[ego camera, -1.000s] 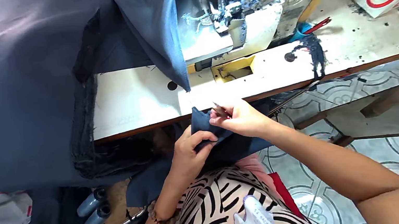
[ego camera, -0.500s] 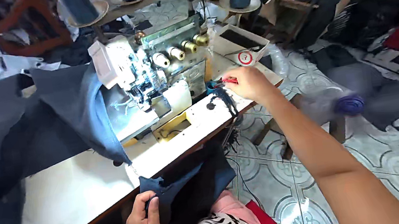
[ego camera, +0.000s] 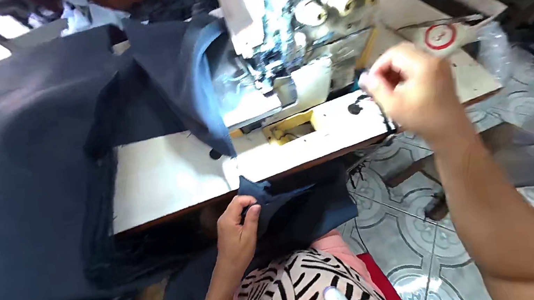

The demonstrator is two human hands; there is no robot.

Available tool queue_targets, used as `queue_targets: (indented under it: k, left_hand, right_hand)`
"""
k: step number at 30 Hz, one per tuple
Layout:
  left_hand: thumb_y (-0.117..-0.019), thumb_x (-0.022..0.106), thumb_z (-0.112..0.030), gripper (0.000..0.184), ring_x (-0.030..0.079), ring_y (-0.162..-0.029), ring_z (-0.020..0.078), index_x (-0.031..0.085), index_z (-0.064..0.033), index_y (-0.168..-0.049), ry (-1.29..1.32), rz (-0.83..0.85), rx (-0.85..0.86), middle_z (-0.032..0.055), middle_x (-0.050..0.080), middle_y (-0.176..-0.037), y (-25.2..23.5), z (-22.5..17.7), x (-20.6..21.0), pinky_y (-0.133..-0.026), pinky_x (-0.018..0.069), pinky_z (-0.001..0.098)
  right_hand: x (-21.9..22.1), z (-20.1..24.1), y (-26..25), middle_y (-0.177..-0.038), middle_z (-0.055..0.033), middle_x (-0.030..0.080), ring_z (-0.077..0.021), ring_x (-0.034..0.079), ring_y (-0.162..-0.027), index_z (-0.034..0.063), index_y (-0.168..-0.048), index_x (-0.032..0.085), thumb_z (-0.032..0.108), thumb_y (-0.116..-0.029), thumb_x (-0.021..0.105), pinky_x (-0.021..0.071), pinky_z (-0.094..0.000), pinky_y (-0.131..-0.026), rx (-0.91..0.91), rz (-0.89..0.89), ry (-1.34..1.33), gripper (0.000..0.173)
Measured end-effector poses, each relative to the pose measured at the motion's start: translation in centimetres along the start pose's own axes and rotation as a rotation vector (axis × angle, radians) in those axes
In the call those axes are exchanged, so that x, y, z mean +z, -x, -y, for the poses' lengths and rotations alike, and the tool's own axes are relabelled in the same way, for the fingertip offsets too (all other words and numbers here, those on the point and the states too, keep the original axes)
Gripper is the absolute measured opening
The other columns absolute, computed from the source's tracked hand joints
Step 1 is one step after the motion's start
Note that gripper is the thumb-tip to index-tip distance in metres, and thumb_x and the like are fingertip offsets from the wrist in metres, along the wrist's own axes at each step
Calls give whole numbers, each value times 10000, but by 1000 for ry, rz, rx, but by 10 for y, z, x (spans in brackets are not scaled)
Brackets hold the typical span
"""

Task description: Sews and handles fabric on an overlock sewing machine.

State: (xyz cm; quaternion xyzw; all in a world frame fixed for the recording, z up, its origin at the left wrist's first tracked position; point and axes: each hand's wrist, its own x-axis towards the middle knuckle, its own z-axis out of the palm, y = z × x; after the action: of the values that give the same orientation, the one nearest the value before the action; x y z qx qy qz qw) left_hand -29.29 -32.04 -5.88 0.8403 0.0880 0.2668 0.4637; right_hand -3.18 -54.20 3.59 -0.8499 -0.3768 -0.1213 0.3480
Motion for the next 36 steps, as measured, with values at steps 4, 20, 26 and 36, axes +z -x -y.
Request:
queue_targets:
  k: [4, 20, 26, 36]
  left_hand:
    - [-1049, 515, -181, 279, 594, -846, -69, 663, 23, -929, 29, 29, -28, 3, 663, -893, -6, -3, -2, -797, 500, 111]
    - [-931, 719, -190, 96, 634, -745, -21, 680, -104, -951, 147, 172, -166, -67, 678, -853, -45, 1, -42, -681, 552, 172]
    - [-968, 633, -40, 92, 671, -849, -5, 719, -68, -984, 227, 177, -228, -43, 724, -956, -40, 5, -49, -779, 576, 192]
    - [-976, 652, -73, 110, 660, -888, -46, 675, -153, -1048, 67, -3, -44, -156, 700, -979, -56, -2, -76, -821, 576, 194]
  right_hand:
    - [95, 58, 77, -1112, -122, 710, -173, 688, -1017, -8, -1203, 665, 327, -929, 697, 576, -362, -887, -217, 412, -542, 434]
    - [126, 76, 99, -1067, -79, 712, -37, 667, -984, -10, -1234, 629, 163, -978, 618, 545, -234, -901, -64, 540, -784, 309]
    - [129, 73, 100, -1178, -75, 706, -37, 677, -1041, 27, -1425, 498, 149, -952, 654, 557, -239, -935, -47, 532, -855, 513]
    - [137, 36, 125, -1139, -168, 716, -304, 715, -999, 45, -1442, 508, 97, -863, 754, 565, -519, -899, -143, 445, -497, 631]
